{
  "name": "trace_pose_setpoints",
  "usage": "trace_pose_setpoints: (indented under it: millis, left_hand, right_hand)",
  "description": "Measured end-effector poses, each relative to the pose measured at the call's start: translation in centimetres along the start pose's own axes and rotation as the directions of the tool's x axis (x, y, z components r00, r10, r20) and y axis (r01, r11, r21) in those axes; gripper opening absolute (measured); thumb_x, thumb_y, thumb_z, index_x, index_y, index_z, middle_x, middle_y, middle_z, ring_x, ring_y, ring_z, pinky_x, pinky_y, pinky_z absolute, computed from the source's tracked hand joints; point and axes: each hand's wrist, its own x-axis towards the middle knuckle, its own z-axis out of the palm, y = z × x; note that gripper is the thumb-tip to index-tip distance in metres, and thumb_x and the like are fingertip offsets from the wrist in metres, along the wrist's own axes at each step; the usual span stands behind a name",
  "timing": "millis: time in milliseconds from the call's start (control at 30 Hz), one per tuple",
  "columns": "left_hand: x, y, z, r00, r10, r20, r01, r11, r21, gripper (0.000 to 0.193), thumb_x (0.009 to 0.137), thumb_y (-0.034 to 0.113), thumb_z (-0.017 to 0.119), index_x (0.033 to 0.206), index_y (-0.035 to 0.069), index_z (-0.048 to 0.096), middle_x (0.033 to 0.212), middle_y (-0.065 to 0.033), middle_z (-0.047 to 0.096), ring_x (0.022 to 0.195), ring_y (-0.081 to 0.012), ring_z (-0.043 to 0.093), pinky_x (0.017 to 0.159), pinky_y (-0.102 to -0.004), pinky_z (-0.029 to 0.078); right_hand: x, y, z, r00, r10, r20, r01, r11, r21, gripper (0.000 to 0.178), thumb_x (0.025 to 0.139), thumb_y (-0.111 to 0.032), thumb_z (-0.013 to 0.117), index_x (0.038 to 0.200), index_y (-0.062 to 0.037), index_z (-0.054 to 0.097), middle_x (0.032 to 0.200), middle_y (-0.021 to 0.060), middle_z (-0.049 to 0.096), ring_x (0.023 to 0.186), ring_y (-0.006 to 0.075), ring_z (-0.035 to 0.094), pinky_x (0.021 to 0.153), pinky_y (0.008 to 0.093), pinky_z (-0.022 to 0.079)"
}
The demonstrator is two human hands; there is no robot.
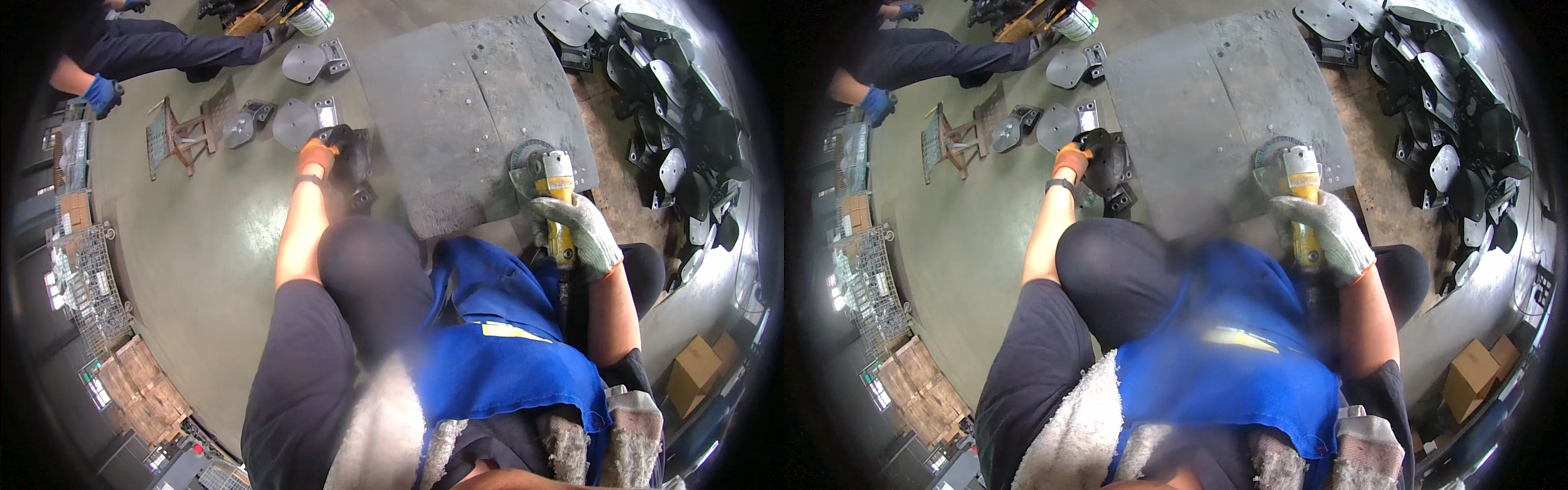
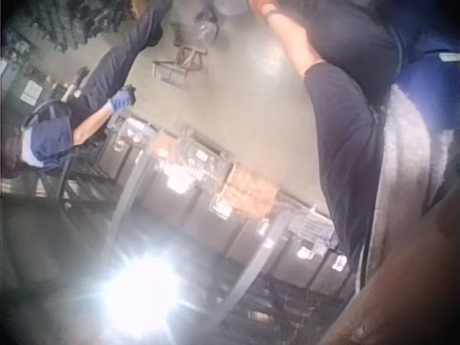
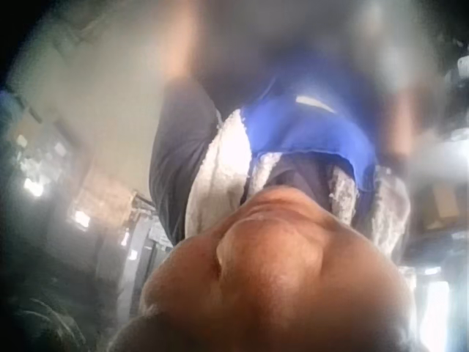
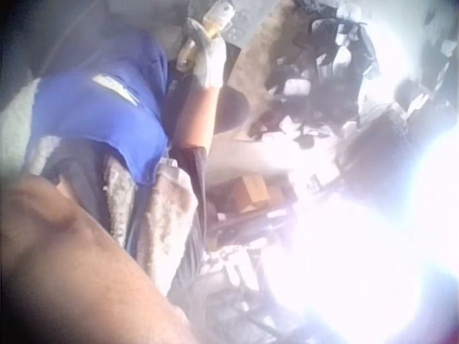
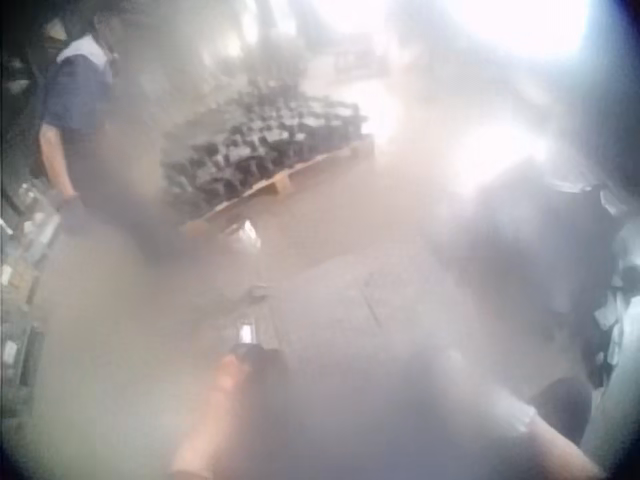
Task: The person sits on the floor and uses a handheld angle grinder to smooth the edges of metal parts. They hold each part with a gloved hand, grind the edges, then place the finished piece on a nearby table before picking up the next one.
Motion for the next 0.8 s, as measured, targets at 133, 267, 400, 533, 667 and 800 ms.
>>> trace_pose_setpoints:
  millis: [133,267,400,533,667,800]
  left_hand:
    - [0.6,-1.9,-0.6,0.980,-0.029,-0.198,0.037,0.999,0.036,0.041,0.086,0.031,0.075,0.120,0.008,0.070,0.123,-0.0204,0.070,0.117,-0.0389,0.066,0.098,-0.0436,0.053]
    - [-0.2,-5.7,-3.4,0.975,-0.143,-0.171,0.139,0.990,-0.038,0.057,0.084,0.047,0.070,0.120,0.003,0.070,0.124,-0.0248,0.069,0.119,-0.0415,0.065,0.100,-0.0460,0.053]
    - [-5.9,-7.6,-1.6,0.991,-0.049,-0.122,0.051,0.999,0.014,0.063,0.084,0.048,0.065,0.118,-0.004,0.068,0.123,-0.0274,0.068,0.117,-0.0430,0.064,0.099,-0.0457,0.052]
    - [-11.8,-7.9,3.1,0.998,0.002,-0.067,-0.003,1.000,-0.017,0.058,0.087,0.043,0.065,0.121,-0.004,0.067,0.121,-0.0244,0.068,0.113,-0.0386,0.065,0.096,-0.0443,0.052]
    - [-17.1,-10.1,9.4,0.999,0.038,0.016,-0.038,0.999,-0.018,0.054,0.090,0.038,0.064,0.124,-0.003,0.065,0.119,-0.0215,0.069,0.109,-0.0342,0.065,0.093,-0.0428,0.053]
    - [-19.9,-11.6,10.5,0.999,0.033,0.019,-0.032,0.999,-0.039,0.049,0.094,0.034,0.064,0.126,-0.003,0.063,0.117,-0.0186,0.069,0.105,-0.0298,0.065,0.090,-0.0413,0.054]
  right_hand:
    - [-0.2,-0.3,0.2,1.000,-0.022,0.006,0.023,1.000,-0.017,0.023,0.094,-0.025,0.073,0.103,-0.0056,0.065,0.076,0.0031,0.065,0.060,0.0134,0.063,0.056,0.0267,0.051]
    - [0.0,0.3,0.0,0.996,-0.088,-0.010,0.087,0.994,-0.068,0.027,0.094,-0.029,0.074,0.105,-0.0060,0.069,0.079,0.0011,0.066,0.063,0.0106,0.062,0.058,0.0256,0.051]
    - [-0.1,0.5,0.2,0.997,-0.073,-0.013,0.071,0.993,-0.094,0.030,0.093,-0.031,0.074,0.108,-0.0057,0.071,0.082,0.0009,0.067,0.065,0.0092,0.062,0.059,0.0252,0.051]
    - [0.8,2.2,-0.6,0.985,-0.140,-0.105,0.127,0.984,-0.121,0.034,0.089,-0.036,0.076,0.105,-0.0063,0.071,0.079,0.0017,0.066,0.063,0.0112,0.061,0.059,0.0265,0.051]
    - [1.8,2.0,-0.8,0.949,-0.283,-0.141,0.186,0.860,-0.474,0.044,0.093,-0.046,0.070,0.106,-0.0042,0.075,0.087,0.0087,0.074,0.074,0.0191,0.070,0.069,0.0333,0.054]
    - [3.4,1.7,0.1,0.843,-0.506,-0.182,0.229,0.643,-0.731,0.066,0.088,-0.063,0.066,0.102,0.0006,0.075,0.092,0.0199,0.075,0.084,0.0339,0.072,0.080,0.0416,0.054]
